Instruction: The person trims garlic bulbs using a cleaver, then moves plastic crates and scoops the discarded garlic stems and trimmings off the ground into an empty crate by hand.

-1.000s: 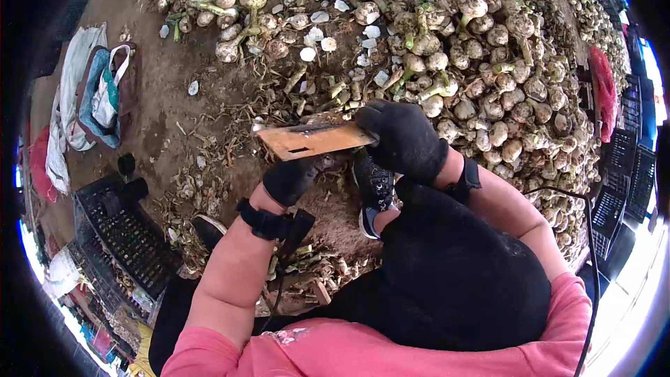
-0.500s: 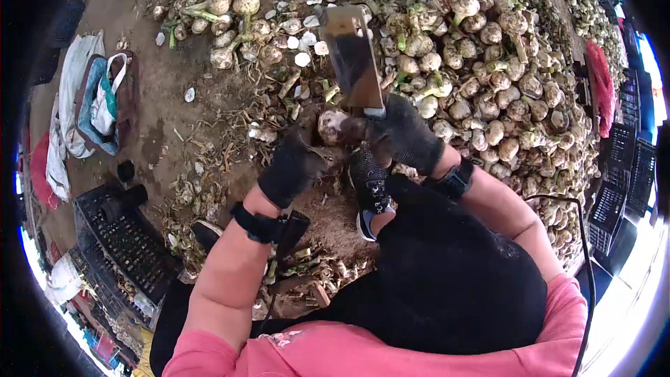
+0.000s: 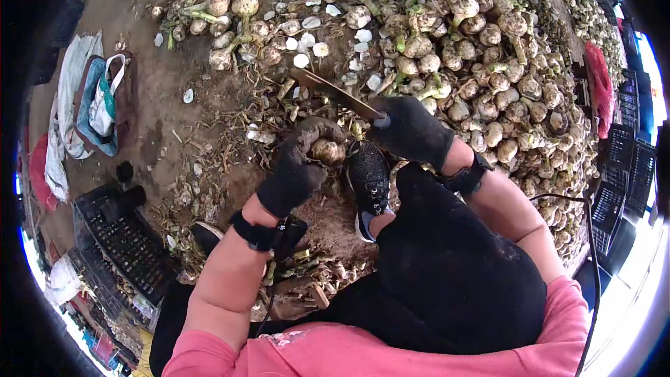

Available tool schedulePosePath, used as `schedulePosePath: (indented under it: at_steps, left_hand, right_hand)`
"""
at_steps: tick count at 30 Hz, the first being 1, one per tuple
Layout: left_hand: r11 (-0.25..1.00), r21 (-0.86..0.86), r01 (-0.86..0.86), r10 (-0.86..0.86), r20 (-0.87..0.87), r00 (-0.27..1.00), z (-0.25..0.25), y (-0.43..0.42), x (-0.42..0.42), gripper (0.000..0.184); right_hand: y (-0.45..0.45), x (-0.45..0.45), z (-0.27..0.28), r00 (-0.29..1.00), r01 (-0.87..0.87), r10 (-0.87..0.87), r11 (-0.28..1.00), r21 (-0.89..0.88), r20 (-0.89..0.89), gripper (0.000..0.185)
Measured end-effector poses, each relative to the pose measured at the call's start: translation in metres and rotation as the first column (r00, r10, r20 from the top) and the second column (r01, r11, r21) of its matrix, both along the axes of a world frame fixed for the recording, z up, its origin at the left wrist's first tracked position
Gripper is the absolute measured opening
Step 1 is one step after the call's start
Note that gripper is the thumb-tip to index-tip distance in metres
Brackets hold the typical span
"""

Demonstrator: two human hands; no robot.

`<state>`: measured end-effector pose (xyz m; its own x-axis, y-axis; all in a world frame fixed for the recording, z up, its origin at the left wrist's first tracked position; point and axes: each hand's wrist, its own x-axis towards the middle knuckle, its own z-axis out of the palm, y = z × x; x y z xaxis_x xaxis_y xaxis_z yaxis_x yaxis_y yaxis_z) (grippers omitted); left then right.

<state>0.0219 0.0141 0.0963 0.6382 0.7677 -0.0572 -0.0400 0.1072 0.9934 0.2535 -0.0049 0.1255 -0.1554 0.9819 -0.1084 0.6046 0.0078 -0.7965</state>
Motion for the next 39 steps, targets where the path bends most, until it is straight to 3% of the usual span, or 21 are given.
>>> schedulePosePath:
  at_steps: [2,4,8,10,11,13,14,15,17,19,21,22,24,26,27,28,33,34,35,36,39]
  left_hand:
    - [0.983,0.183,0.006,0.005,-0.058,0.998,0.012,0.006,-0.004,0.041]
    - [0.981,-0.176,-0.08,0.09,0.048,0.995,0.016,0.005,-0.012,0.043]
    - [0.995,-0.097,-0.015,-0.002,-0.172,0.985,0.004,0.004,0.003,0.044]
    - [0.997,0.036,-0.066,0.067,-0.04,0.997,-0.016,-0.008,0.022,0.05]
    - [0.998,-0.068,-0.011,0.016,0.065,0.998,-0.004,-0.011,0.03,0.051]
    - [0.955,-0.251,0.16,-0.104,0.225,0.969,0.001,0.003,0.032,0.051]
    - [0.957,-0.245,0.159,-0.103,0.225,0.969,-0.008,0.017,0.024,0.051]
    - [0.989,-0.077,0.124,-0.13,-0.086,0.988,-0.027,0.029,0.008,0.049]
    - [0.986,0.153,0.064,0.006,-0.416,0.909,-0.073,0.062,-0.015,0.046]
    - [0.912,0.409,0.037,0.208,-0.537,0.817,-0.085,0.095,-0.023,0.05]
    - [0.648,0.731,0.216,0.501,-0.622,0.602,-0.092,0.123,-0.026,0.059]
    - [0.462,0.818,0.344,0.668,-0.576,0.471,-0.106,0.136,-0.027,0.064]
    - [0.767,0.51,0.388,0.414,-0.857,0.308,-0.109,0.163,-0.031,0.066]
    - [0.843,0.415,0.343,0.326,-0.9,0.289,-0.107,0.175,-0.031,0.063]
    - [0.843,0.41,0.348,0.319,-0.902,0.291,-0.108,0.172,-0.031,0.063]
    - [0.913,0.31,0.265,0.172,-0.882,0.438,-0.109,0.163,-0.035,0.061]
    - [0.915,-0.402,0.02,-0.036,-0.032,0.999,-0.078,0.093,-0.03,0.047]
    - [0.772,-0.635,0.025,0.048,0.098,0.994,-0.031,0.078,-0.012,0.044]
    - [0.873,-0.488,0.001,-0.051,-0.09,0.995,-0.021,0.069,-0.01,0.044]
    - [0.872,-0.49,0.006,-0.051,-0.078,0.996,-0.019,0.059,-0.007,0.044]
    - [0.83,-0.553,0.077,0.0,0.138,0.99,-0.004,0.036,-0.001,0.043]
  right_hand:
    - [-0.009,0.018,-0.016,0.933,-0.051,0.176,0.927,-0.371,0.313,0.014]
    - [-0.019,0.026,-0.006,0.986,0.033,0.01,0.966,-0.256,0.167,0.013]
    - [-0.015,-0.008,0.014,0.938,0.105,-0.149,0.983,-0.153,-0.314,0.023]
    - [-0.018,-0.02,-0.007,0.798,0.024,-0.108,0.989,-0.147,-0.593,0.03]
    - [-0.014,-0.016,-0.013,0.946,-0.04,0.08,0.99,0.132,-0.315,0.035]
    - [-0.025,-0.002,0.007,0.799,0.165,-0.341,0.916,-0.366,-0.496,0.033]
    - [-0.026,0.014,0.015,0.762,0.263,-0.424,0.894,-0.364,-0.489,0.031]
    - [-0.026,0.031,0.023,0.718,0.358,-0.5,0.862,-0.359,-0.485,0.028]
    - [-0.033,0.084,0.047,0.753,0.631,-0.633,0.772,-0.074,-0.179,0.023]
    - [-0.044,0.144,0.071,0.623,0.517,-0.676,0.734,0.44,0.394,0.027]
    - [-0.05,0.175,0.088,0.29,0.354,-0.741,0.671,0.651,0.606,0.022]
    - [-0.055,0.18,0.091,0.386,0.437,-0.774,0.633,0.639,0.502,0.022]
    - [-0.055,0.169,0.066,0.46,0.63,-0.83,0.555,0.543,0.315,0.02]
    - [-0.051,0.128,0.039,0.629,0.777,-0.744,0.612,0.146,-0.226,0.018]
    - [-0.044,0.1,0.037,0.666,0.693,-0.719,0.695,0.191,0.2,0.019]
    - [-0.035,0.077,0.033,0.776,0.609,-0.63,0.761,0.223,0.029,0.023]
    - [-0.007,0.021,0.011,0.962,0.263,-0.26,0.964,0.03,-0.078,0.027]
    - [-0.002,0.012,0.004,0.943,0.243,-0.261,0.964,-0.107,-0.206,0.025]
    - [0.004,0.004,-0.004,0.903,0.218,-0.289,0.946,-0.242,-0.318,0.023]
    - [0.009,-0.005,-0.005,0.889,0.182,-0.235,0.969,-0.168,-0.393,0.023]
    - [0.012,-0.024,-0.002,0.601,0.127,-0.574,0.756,-0.643,-0.556,0.02]
